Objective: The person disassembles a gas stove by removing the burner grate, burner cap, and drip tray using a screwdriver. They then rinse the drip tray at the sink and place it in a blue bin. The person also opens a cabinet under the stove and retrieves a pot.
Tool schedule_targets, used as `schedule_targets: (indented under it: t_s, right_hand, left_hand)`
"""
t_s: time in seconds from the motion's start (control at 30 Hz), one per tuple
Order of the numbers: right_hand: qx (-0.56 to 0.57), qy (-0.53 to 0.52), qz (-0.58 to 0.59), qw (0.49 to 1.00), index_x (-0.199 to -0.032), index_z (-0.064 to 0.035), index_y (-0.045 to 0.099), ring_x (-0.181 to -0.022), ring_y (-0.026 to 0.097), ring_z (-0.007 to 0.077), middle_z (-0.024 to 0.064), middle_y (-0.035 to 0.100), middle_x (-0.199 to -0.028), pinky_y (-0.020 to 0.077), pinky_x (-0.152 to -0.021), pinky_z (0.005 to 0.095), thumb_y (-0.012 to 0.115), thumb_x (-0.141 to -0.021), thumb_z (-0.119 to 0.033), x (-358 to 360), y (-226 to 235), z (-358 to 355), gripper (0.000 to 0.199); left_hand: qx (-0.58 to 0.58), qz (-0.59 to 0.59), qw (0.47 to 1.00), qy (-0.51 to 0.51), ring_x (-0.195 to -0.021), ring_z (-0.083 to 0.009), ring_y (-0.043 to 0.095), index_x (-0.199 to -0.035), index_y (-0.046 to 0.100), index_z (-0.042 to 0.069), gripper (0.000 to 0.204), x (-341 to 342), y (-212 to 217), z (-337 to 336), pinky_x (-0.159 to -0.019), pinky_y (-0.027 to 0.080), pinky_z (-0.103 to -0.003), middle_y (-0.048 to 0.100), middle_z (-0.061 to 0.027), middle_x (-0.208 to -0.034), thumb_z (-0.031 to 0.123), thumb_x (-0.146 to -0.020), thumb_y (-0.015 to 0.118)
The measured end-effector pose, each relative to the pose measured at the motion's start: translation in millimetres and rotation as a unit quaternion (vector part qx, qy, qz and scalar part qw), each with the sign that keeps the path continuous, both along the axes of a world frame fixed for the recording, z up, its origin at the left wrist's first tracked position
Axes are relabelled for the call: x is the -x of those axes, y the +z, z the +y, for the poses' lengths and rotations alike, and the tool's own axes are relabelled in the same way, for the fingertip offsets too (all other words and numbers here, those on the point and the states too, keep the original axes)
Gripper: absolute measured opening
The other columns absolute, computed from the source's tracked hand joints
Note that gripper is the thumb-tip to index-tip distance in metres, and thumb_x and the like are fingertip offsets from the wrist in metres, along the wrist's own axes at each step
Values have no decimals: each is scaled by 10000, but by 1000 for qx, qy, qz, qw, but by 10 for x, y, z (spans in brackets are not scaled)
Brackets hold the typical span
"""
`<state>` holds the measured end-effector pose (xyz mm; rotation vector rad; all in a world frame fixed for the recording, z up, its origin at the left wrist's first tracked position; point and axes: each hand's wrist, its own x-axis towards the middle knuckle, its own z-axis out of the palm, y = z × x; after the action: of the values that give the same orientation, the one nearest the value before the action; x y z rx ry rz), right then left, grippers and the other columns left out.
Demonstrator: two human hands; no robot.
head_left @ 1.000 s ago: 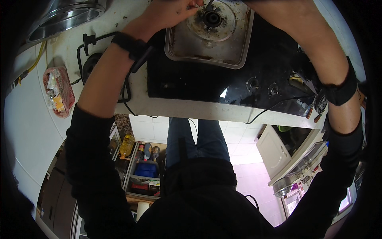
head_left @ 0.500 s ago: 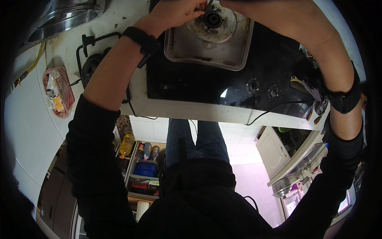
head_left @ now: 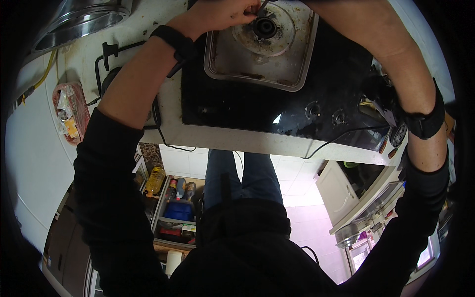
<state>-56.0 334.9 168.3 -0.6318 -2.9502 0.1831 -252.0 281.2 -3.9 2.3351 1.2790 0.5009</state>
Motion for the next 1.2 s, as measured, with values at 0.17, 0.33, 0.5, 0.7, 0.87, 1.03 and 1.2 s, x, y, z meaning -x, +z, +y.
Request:
schedule_targets:
  t_s: [0.17,0.33,0.5,0.7,0.87,1.03,1.2]
  right_hand:
    - [15,20,72,997,-989,47,586,-840,683,420,242,682,-831,543,-751,464,678,-942,-185,37,19,14,254]
    - [20,-9,60,998,-1012,46,592,-798,679,422,241,677,-809,539,-727,456,680,-950,-188,2,100,-32,257]
    - [38,-9,86,996,-1013,44,585,-753,668,413,242,658,-781,514,-680,452,683,-955,-206,50,226,-140,274]
    - [172,-45,99,979,-998,44,562,-682,643,373,221,653,-769,483,-613,404,692,-960,-218,224,286,-213,295]
    - [247,-87,163,951,-996,46,541,-706,657,368,201,668,-798,505,-652,385,712,-944,-175,413,59,-511,284]
    - [197,-73,200,957,-1010,29,547,-778,689,361,195,678,-816,524,-704,377,730,-928,-150,651,-223,-771,269]
    - [288,-158,203,922,-1025,17,558,-756,679,257,168,680,-809,516,-691,334,721,-947,-153,745,-277,-844,249]
  left_hand:
    - [-32,-13,999,14,-789,-344,625,-863,613,22,242,12,71,2,-693,508,-446,592,-138,-903,231,-849,734]
    - [-21,20,999,25,-754,-341,634,-847,617,32,249,134,187,-36,-664,515,-442,603,-125,-894,246,-840,744]
    - [-1,17,999,28,-731,-335,626,-834,604,34,240,272,362,-157,-653,515,-438,589,-119,-861,231,-844,741]
    - [29,129,990,53,-768,-322,640,-842,598,53,196,575,597,-417,-666,520,-429,590,-101,-887,203,-841,725]
    - [20,117,992,32,-830,-330,644,-889,606,76,169,999,655,-732,-714,523,-449,582,-95,-921,208,-838,697]
    - [7,196,980,13,-819,-319,656,-887,611,79,162,1265,563,-924,-717,529,-452,584,-93,-926,220,-842,678]
    - [30,205,978,19,-822,-313,663,-887,608,74,175,1368,514,-939,-716,535,-438,583,-97,-919,223,-837,685]
